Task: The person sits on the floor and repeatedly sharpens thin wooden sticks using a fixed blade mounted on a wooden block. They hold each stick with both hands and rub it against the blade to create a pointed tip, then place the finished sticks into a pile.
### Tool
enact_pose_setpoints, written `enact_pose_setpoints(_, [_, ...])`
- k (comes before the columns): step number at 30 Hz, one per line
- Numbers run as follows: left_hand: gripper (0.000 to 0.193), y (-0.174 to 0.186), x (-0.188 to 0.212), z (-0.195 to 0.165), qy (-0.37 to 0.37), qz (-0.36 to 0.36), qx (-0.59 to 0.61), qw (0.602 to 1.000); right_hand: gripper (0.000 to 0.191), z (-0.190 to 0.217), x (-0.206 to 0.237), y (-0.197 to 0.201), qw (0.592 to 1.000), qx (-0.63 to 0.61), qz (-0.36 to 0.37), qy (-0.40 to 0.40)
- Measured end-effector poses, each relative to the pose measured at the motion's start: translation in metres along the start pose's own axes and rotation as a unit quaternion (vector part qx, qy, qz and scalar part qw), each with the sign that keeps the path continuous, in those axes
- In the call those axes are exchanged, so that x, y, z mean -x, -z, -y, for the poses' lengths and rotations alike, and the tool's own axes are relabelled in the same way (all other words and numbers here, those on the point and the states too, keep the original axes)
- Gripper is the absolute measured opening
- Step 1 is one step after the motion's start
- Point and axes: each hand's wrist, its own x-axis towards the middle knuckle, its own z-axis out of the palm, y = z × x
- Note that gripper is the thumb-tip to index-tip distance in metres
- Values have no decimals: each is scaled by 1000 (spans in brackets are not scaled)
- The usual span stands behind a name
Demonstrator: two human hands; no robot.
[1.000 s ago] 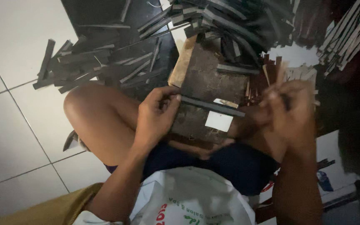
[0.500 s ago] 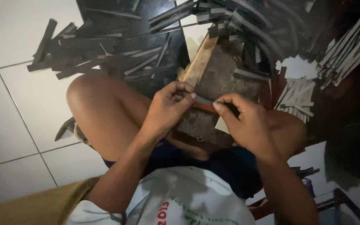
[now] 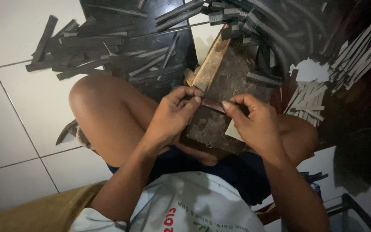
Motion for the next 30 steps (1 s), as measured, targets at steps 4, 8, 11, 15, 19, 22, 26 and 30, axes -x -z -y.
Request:
enact_pose_setpoints(4, [22,-5,0,-5,-46,-4,-69,997,21,2,-1,0,1000,1,0,-13])
enact_pose_setpoints(8, [25,-11,4,-11,-74,-37,-177,981,22,1,0,-1,999,20,-16,36])
enact_pose_setpoints(11, [23,-17,7,-16,-34,-76,-222,971,23,-4,4,1,998,47,-27,39])
enact_pose_setpoints(15, [24,-20,7,-21,-104,-56,-225,967,24,-18,10,12,995,90,-18,46])
enact_pose_setpoints(19, [21,-19,6,-19,-206,-14,-329,921,25,-37,15,25,1000,-3,-6,28])
enact_pose_setpoints(22, [24,-21,7,-17,-234,-3,-369,900,23,-46,18,33,999,32,-11,41])
enact_pose_setpoints(26, [27,-29,9,-18,-268,-9,-437,859,22,-49,15,35,1000,21,5,-5])
enact_pose_setpoints(30, [28,-34,14,-23,-301,-6,-480,824,21,-46,11,42,999,2,33,-20])
